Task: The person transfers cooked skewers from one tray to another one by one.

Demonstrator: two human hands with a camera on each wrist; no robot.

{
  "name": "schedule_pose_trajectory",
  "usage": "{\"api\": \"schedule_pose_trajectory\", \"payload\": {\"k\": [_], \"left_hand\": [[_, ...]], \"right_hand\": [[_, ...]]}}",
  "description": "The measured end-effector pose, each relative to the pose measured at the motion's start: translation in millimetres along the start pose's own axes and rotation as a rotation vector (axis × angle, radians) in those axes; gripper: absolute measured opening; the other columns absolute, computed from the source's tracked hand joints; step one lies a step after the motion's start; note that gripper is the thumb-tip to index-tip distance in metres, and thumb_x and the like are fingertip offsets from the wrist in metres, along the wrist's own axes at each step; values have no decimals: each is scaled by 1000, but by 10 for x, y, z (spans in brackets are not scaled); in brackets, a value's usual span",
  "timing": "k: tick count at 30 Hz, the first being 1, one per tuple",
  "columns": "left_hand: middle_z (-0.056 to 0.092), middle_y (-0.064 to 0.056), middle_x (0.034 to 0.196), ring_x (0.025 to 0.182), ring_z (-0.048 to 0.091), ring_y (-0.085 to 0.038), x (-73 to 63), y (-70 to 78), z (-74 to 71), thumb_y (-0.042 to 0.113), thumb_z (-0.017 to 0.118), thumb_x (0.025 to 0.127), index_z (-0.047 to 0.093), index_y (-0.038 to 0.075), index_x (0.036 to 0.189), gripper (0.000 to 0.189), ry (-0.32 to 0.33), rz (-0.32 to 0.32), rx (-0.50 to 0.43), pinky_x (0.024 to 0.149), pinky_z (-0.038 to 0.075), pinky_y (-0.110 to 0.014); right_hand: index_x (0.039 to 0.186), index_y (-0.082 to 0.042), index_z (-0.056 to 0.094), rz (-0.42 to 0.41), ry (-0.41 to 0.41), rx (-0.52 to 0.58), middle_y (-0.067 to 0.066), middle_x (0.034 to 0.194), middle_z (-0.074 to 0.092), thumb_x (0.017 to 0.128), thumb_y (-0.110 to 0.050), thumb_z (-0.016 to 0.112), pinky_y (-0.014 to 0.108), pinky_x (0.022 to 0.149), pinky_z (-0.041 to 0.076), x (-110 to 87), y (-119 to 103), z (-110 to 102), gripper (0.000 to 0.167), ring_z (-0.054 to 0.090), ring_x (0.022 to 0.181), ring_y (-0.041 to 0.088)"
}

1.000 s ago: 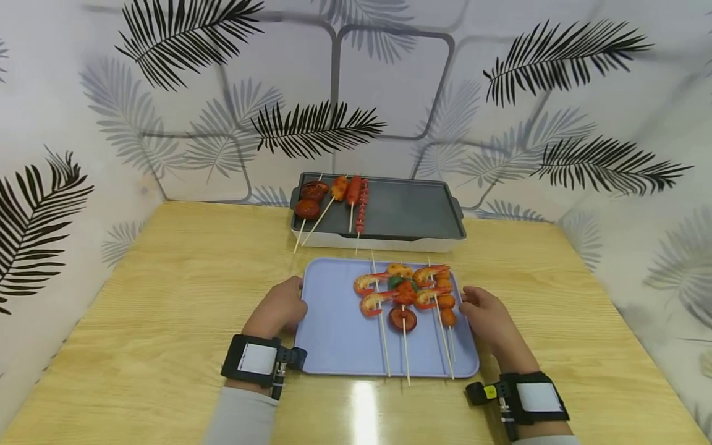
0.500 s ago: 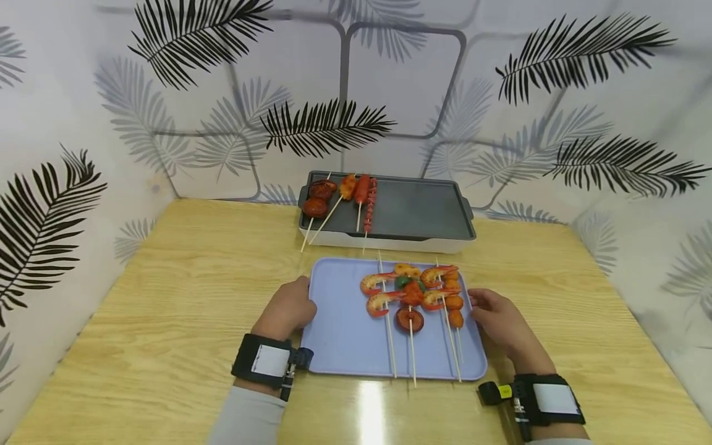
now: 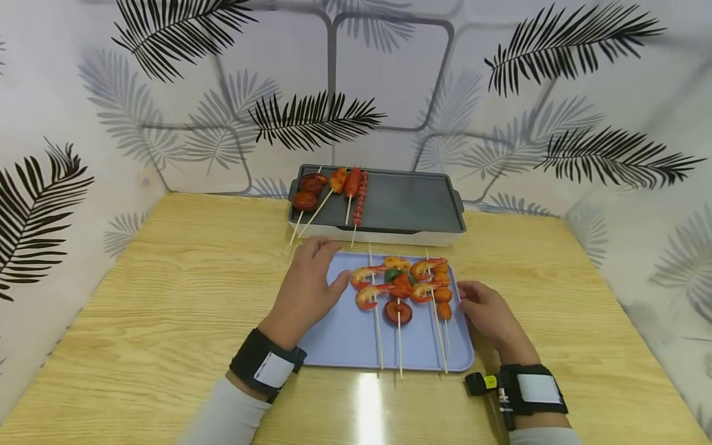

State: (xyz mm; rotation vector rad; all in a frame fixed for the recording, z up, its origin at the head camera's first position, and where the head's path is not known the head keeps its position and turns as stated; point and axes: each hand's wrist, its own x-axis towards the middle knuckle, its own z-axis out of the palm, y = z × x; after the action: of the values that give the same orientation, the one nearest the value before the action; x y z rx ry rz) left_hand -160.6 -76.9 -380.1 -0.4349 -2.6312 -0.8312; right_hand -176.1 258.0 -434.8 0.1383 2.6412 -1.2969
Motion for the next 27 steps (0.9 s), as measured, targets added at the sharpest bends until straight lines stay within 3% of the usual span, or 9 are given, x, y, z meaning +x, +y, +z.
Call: {"api": "schedule_pose_trajectory", "payload": {"k": [3, 6, 9, 13, 16, 18, 20, 27], "left_hand": [[51, -15, 133, 124, 47, -31, 81, -27, 20, 19, 77, 86, 61, 6, 131, 49, 73, 179, -9, 101, 44, -42], [52, -16, 133, 124, 47, -31, 179, -53, 42, 20, 79, 85, 63, 6, 129, 49, 93, 280, 36, 102, 43, -42], [54, -16, 132, 125, 47, -31, 274, -66, 70, 22, 77, 86, 63, 6, 129, 47, 50, 352, 177, 104, 41, -42], [53, -18, 135, 128, 45, -34, 386, -57, 106, 21, 71, 90, 62, 7, 130, 43, -52, 493, 398, 109, 35, -45], [52, -18, 135, 129, 44, -35, 500, -33, 121, 19, 69, 92, 62, 7, 129, 40, -109, 575, 490, 110, 35, -44], [52, -18, 134, 129, 44, -34, 591, -11, 126, 20, 68, 92, 62, 6, 129, 39, -143, 563, 501, 107, 39, -39], [52, -18, 133, 129, 45, -34, 675, 19, 128, 21, 67, 94, 61, 6, 129, 38, -180, 504, 465, 103, 44, -36], [51, -19, 131, 117, 53, -32, 893, 128, 209, 14, 64, 95, 53, 3, 140, 47, -288, 172, 121, 94, 49, -37]], "right_hand": [[141, 5, 47, 4, 6, -1, 24, 129, 54, 98, -7, 50, 47, 94, 47, 2, -9, 9, 45, 53, 114, 35], [140, 6, 47, 0, 13, 6, 24, 127, 55, 97, -6, 50, 45, 92, 48, 4, -8, 15, 45, 54, 112, 34], [139, 7, 48, -8, 16, 17, 24, 126, 56, 96, -5, 50, 44, 91, 48, 10, -7, 16, 44, 54, 111, 33], [139, 7, 48, -12, 10, 23, 25, 128, 55, 97, -6, 50, 46, 94, 48, 17, -15, 7, 44, 54, 113, 35], [140, 7, 47, -8, 7, 24, 25, 130, 54, 97, -6, 50, 46, 95, 48, 21, -25, 2, 45, 54, 114, 35], [140, 6, 47, -8, 9, 23, 25, 129, 55, 97, -7, 50, 46, 95, 48, 22, -30, 4, 45, 54, 114, 34], [140, 6, 48, -4, 9, 30, 24, 129, 55, 97, -6, 50, 46, 95, 48, 29, -29, 10, 45, 54, 113, 34], [140, 4, 47, 21, 8, 49, 23, 130, 54, 97, -6, 49, 47, 96, 47, 31, -5, 1, 44, 53, 114, 34]]}}
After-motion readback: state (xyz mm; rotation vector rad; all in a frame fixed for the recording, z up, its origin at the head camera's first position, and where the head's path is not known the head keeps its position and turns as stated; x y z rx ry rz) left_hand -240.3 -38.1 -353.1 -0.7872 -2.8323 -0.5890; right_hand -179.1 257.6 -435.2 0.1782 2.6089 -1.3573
